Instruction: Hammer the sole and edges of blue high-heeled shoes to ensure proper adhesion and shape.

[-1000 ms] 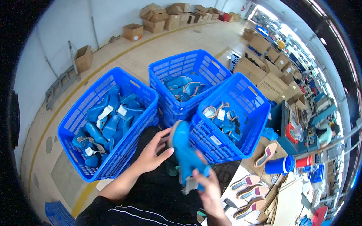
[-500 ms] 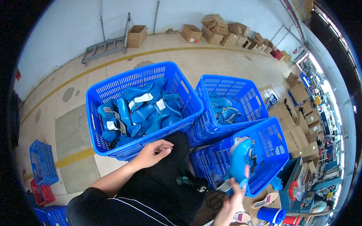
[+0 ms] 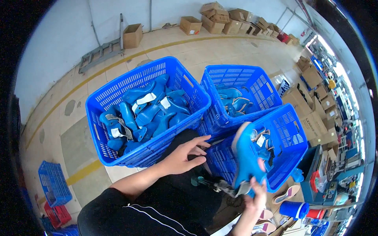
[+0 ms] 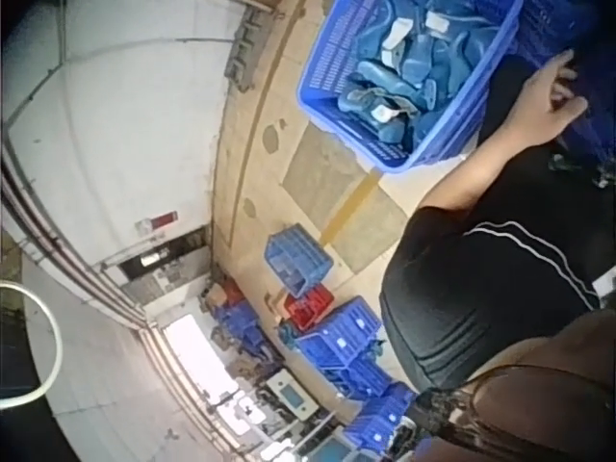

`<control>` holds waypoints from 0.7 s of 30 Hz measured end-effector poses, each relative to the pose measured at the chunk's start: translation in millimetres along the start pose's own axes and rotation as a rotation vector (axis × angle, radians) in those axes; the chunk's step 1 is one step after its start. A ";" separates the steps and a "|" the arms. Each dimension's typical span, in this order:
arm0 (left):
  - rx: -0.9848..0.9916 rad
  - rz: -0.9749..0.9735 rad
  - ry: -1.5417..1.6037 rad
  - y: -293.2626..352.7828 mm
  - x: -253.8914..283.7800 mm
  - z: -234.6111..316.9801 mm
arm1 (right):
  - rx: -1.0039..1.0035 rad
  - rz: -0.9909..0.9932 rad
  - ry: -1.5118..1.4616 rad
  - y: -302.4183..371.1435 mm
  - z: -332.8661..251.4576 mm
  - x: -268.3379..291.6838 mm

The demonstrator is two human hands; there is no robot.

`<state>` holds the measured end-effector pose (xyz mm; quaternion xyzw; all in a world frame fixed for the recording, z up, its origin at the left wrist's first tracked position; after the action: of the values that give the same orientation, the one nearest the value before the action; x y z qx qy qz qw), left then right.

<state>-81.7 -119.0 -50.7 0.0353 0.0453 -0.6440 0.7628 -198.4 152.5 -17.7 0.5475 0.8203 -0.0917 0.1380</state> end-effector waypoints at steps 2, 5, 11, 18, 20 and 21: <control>-0.057 0.178 -0.149 11.0 24.0 5.3 | 0.023 0.049 0.085 -38.1 -8.0 32.2; 0.047 0.324 -0.168 30.9 65.9 -6.5 | -0.057 0.139 0.281 -110.0 8.8 100.0; 0.040 0.618 -0.335 63.0 136.4 2.4 | 0.117 0.239 0.871 -214.3 64.9 275.2; 0.299 0.504 -0.864 55.7 198.6 -13.7 | 0.245 -0.119 1.148 -208.1 116.2 206.0; 0.407 0.341 -1.103 28.5 211.9 -35.1 | 0.147 -0.080 1.264 -202.6 106.4 204.6; 0.459 0.240 -1.201 7.6 214.5 -46.1 | 0.063 -0.082 1.308 -198.9 102.7 215.5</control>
<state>-39.6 -322.6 -121.2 -0.1640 -0.5317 -0.4553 0.6951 -447.2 233.3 -185.3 0.4625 0.7520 0.2309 -0.4089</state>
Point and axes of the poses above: each hand's wrist, its own y-axis away from the middle knuckle, its own x-axis out of the back of the hand, z = x × y, the point moved 9 cm from there along -y, towards the middle knuckle, and after that the axes turned 11 degrees about x, right-handed, at the moved point
